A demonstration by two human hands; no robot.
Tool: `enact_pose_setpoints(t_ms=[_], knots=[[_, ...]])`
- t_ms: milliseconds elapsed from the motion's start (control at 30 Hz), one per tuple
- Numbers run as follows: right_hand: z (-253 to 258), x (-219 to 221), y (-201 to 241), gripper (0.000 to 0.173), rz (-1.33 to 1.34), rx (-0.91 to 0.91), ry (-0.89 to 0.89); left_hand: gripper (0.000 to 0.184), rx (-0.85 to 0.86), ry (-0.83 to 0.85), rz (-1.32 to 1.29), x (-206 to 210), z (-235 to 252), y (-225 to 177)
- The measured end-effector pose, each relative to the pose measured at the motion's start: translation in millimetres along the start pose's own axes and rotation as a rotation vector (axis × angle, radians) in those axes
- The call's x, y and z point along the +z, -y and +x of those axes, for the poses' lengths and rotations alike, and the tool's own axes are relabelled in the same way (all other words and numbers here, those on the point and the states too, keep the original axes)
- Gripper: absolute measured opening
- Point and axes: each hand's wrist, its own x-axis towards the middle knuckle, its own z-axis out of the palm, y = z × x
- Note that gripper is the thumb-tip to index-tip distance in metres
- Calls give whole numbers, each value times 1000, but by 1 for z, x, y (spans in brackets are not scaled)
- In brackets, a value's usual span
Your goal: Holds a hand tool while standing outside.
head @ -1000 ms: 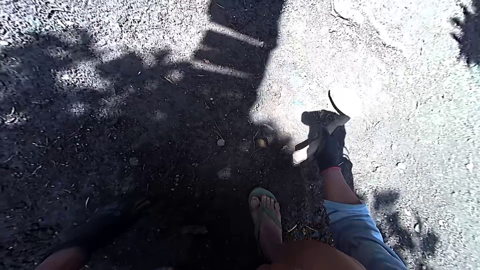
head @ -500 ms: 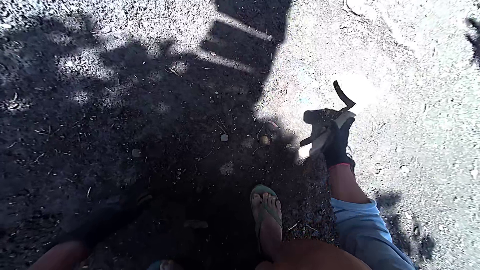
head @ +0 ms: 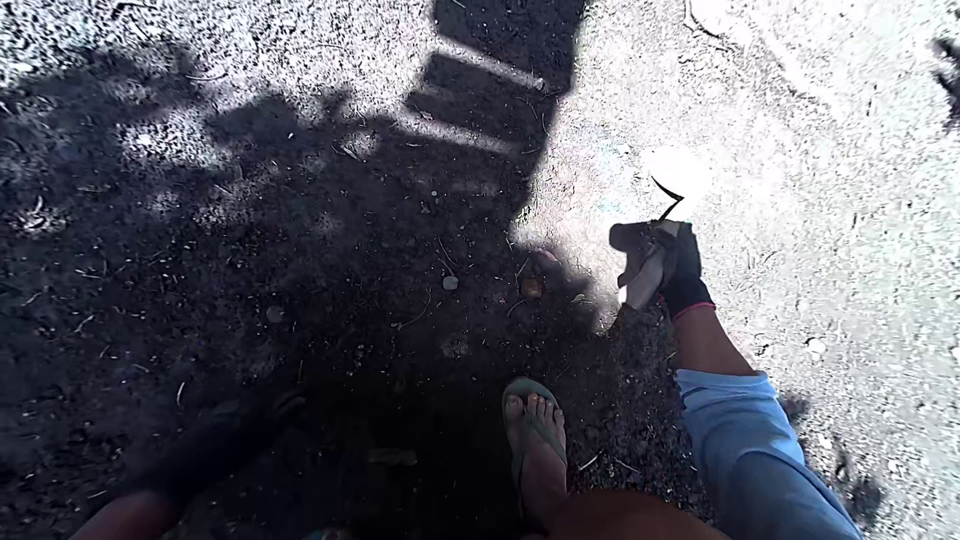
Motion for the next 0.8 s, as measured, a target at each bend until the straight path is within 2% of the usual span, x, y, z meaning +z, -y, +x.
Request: enact_pose_setpoints(t_ms=[33,100,167,300,367,400,500,533,600,667,700,800], knots=[[6,-9,-2,53,30,12,25,49,-5,-1,-6,-1,-1,-1],[0,-6,6,47,113,-3,-57,49,-12,-3,12,2,-1,0],[-11,0,12,51,79,-29,-107,54,-12,6,43,4,6,4],[1,-20,6,50,29,75,68,53,-19,4,34,-6,4,-2],[-2,-21,20,46,68,74,-2,51,-14,-13,25,-4,3,-1],[-5,-16,26,50,76,33,-52,51,-12,-16,18,-2,2,0],[-5,14,31,47,108,-92,-128,49,-6,-9,7,-4,1,-3],[3,23,30,42,112,-84,-100,49,-13,-5,11,-6,1,-5],[0,25,29,36,10,2,71,49,-32,8,17,-8,0,-7],[3,8,19,40,-109,-27,172,48,-31,9,9,-7,0,-8],[4,7,19,40,-145,-63,139,48,-29,6,4,-6,0,-6],[8,46,37,37,-37,-79,-137,48,-11,-6,2,-2,-1,-4]])
